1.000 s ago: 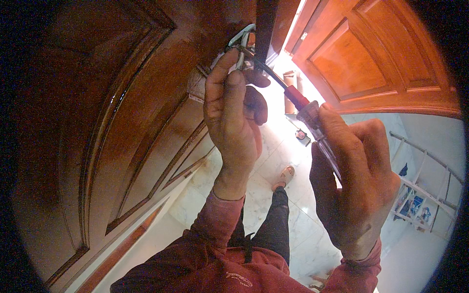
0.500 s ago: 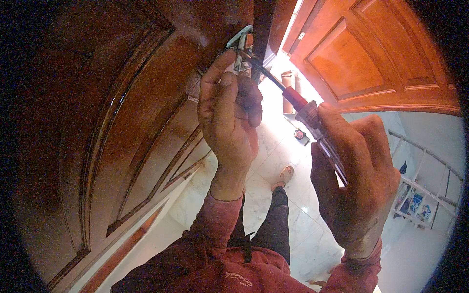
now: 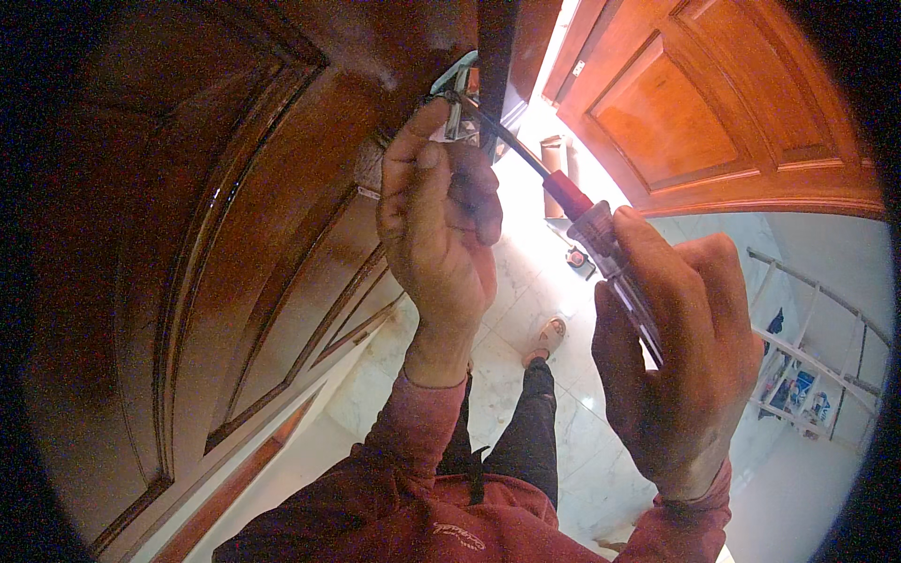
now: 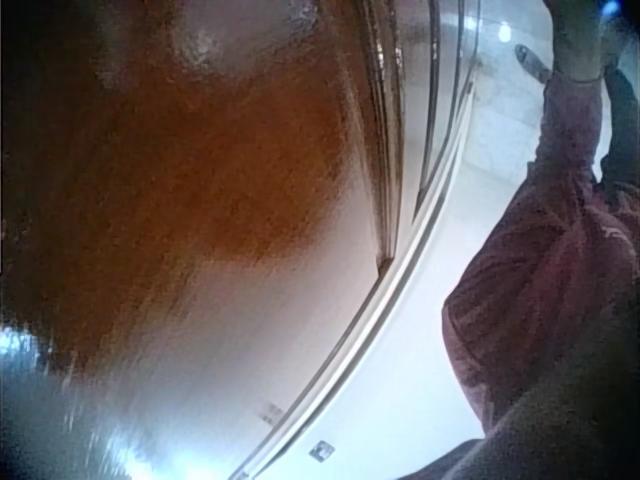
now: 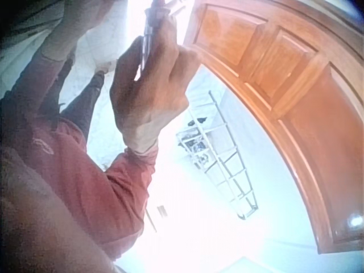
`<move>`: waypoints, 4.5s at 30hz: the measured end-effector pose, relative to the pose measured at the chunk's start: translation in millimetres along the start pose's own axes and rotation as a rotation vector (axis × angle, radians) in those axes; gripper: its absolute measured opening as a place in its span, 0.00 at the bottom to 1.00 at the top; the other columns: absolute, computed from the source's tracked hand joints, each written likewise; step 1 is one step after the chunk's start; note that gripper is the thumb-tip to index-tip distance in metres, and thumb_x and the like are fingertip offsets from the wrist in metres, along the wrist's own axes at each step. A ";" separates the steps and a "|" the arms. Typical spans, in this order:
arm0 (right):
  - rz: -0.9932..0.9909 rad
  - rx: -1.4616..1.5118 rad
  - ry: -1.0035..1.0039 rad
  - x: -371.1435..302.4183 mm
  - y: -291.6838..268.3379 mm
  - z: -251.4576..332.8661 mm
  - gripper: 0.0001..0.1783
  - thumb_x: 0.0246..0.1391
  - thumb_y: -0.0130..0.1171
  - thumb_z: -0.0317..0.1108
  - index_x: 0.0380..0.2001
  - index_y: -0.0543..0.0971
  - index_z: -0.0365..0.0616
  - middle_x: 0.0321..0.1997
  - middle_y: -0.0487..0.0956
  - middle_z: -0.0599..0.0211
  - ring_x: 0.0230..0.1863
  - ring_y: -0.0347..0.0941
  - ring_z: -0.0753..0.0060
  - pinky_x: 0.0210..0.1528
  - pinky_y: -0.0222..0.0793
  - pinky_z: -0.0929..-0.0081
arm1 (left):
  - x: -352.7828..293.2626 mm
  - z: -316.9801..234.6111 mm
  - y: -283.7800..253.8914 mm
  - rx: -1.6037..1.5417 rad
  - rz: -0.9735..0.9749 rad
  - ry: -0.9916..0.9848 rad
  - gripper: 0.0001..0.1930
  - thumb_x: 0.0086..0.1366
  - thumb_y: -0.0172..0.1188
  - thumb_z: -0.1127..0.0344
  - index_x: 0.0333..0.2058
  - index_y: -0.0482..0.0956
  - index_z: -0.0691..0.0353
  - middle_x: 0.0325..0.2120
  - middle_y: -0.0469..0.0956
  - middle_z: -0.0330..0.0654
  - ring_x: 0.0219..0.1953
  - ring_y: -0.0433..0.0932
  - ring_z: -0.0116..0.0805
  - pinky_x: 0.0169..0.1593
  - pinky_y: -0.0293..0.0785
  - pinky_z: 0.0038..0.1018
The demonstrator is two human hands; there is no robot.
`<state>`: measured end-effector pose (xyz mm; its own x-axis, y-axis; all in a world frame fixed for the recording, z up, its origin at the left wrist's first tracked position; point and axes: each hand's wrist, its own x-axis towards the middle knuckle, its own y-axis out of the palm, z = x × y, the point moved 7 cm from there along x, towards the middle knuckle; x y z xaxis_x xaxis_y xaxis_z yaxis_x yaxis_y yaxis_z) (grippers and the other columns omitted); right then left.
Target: The person installs a door lock on a wooden door using a screwdriver. They repeatedly tighten screws on the lock mechanism, retrieve additional screws from a box on the floor, and continue securing the lock until it appears fixed.
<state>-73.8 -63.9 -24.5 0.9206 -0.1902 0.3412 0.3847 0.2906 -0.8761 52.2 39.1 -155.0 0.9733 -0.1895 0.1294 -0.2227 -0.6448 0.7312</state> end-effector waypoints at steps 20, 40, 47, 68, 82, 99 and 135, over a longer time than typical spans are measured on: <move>-0.016 0.034 0.017 -0.7 0.0 2.4 0.27 0.46 0.65 0.19 0.53 0.78 0.44 0.35 0.76 0.59 0.31 0.77 0.59 0.30 0.73 0.65 | -5.1 0.7 4.0 -0.039 -0.069 -0.206 0.20 0.75 0.52 0.58 0.60 0.71 0.61 0.24 0.70 0.29 0.18 0.58 0.15 0.19 0.52 0.15; -0.095 0.572 0.212 -41.7 11.4 -29.1 0.26 0.61 0.52 0.31 0.61 0.63 0.34 0.49 0.74 0.49 0.47 0.76 0.62 0.49 0.72 0.68 | 1.1 -21.0 9.2 0.520 -0.238 0.066 0.10 0.73 0.57 0.64 0.45 0.82 0.62 0.18 0.75 0.34 0.16 0.68 0.16 0.19 0.57 0.18; -0.072 0.590 0.159 -57.1 -0.2 -41.2 0.26 0.64 0.51 0.32 0.62 0.60 0.36 0.52 0.73 0.48 0.51 0.76 0.61 0.48 0.74 0.68 | 0.1 -54.2 21.5 1.463 0.077 0.943 0.19 0.66 0.64 0.67 0.55 0.81 0.54 0.25 0.78 0.36 0.20 0.75 0.25 0.21 0.68 0.23; 0.218 0.427 0.108 5.9 2.1 -44.4 0.23 0.58 0.59 0.24 0.58 0.72 0.42 0.41 0.80 0.61 0.40 0.78 0.70 0.45 0.73 0.71 | -17.4 -3.0 -14.3 0.061 -0.358 -0.037 0.16 0.73 0.53 0.61 0.53 0.77 0.64 0.50 0.77 0.42 0.53 0.74 0.33 0.61 0.65 0.31; 0.136 -0.788 -0.961 79.2 -51.9 134.8 0.17 0.57 0.65 0.34 0.51 0.79 0.51 0.42 0.81 0.65 0.36 0.82 0.68 0.32 0.77 0.70 | -11.8 -14.7 3.6 0.032 -0.560 -0.154 0.14 0.68 0.52 0.64 0.45 0.80 0.66 0.42 0.78 0.38 0.46 0.72 0.30 0.54 0.64 0.27; 0.359 -0.975 -0.888 104.3 -31.1 155.7 0.10 0.61 0.61 0.38 0.43 0.80 0.49 0.36 0.82 0.65 0.32 0.81 0.70 0.34 0.77 0.70 | -8.6 2.8 10.3 -0.218 -0.565 -0.121 0.12 0.67 0.52 0.68 0.42 0.82 0.66 0.37 0.79 0.37 0.44 0.73 0.27 0.53 0.64 0.26; 0.729 -1.184 -0.701 130.4 -20.5 157.4 0.20 0.68 0.51 0.47 0.29 0.79 0.44 0.26 0.80 0.68 0.25 0.75 0.73 0.32 0.75 0.70 | 2.1 6.1 12.8 -0.195 -0.611 -0.128 0.12 0.65 0.60 0.64 0.40 0.83 0.68 0.35 0.80 0.40 0.35 0.73 0.31 0.44 0.65 0.29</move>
<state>49.0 52.9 91.6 0.8541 0.2161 -0.4730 -0.1033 -0.8210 -0.5615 51.0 25.9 -149.4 0.9044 0.0738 -0.4202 0.3944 -0.5204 0.7574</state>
